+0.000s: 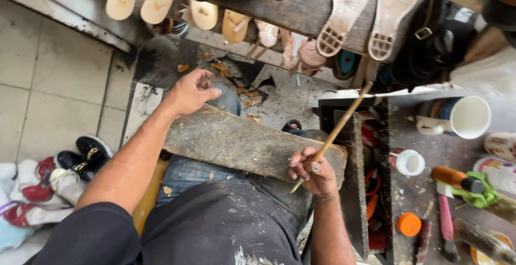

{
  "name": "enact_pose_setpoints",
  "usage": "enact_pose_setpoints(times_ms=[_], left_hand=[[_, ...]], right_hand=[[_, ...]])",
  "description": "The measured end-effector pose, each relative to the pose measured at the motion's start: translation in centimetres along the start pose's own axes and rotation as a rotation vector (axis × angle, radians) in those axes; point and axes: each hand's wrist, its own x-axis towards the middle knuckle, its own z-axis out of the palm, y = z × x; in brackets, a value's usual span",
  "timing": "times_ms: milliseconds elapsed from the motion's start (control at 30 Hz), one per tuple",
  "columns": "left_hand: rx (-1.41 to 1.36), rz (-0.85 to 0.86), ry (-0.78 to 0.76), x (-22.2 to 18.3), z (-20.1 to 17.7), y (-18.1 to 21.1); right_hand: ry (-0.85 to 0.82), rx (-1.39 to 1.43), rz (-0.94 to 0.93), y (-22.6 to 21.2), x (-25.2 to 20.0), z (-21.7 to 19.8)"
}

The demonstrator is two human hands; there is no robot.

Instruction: Applying adhesive to a shoe sole using a brush at a repair bench

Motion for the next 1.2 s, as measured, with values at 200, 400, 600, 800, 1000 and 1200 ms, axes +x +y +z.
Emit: enact_pose_setpoints(times_ms=[200, 400, 600, 800, 1000, 1200], left_hand=[[0.127, -0.054, 0.034, 0.6, -1.9, 1.4], [0.441, 0.002, -0.149, -2.2, 2.4, 6.3], [0.984, 0.213, -0.367, -5.2, 7.2, 5.6], [0.980, 0.471, -0.203, -4.5, 7.8, 1.3], [0.949, 0.411, -0.243, -4.8, 7.8, 2.0], [0.955, 0.414, -0.229, -4.9, 7.7, 2.3]], right_hand=[[0.040, -0.039, -0.005, -0.1, -0.1, 0.2], [0.032, -0.041, -0.015, -0.1, 0.5, 1.2], [0.034, -0.031, -0.007, -0.1, 0.7, 1.2], [-0.001, -0.035, 0.007, -0.4, 0.6, 1.0], [0.032, -0.035, 0.029, -0.6, 0.4, 1.0], [0.044, -0.030, 0.038, -0.6, 0.5, 1.1]])
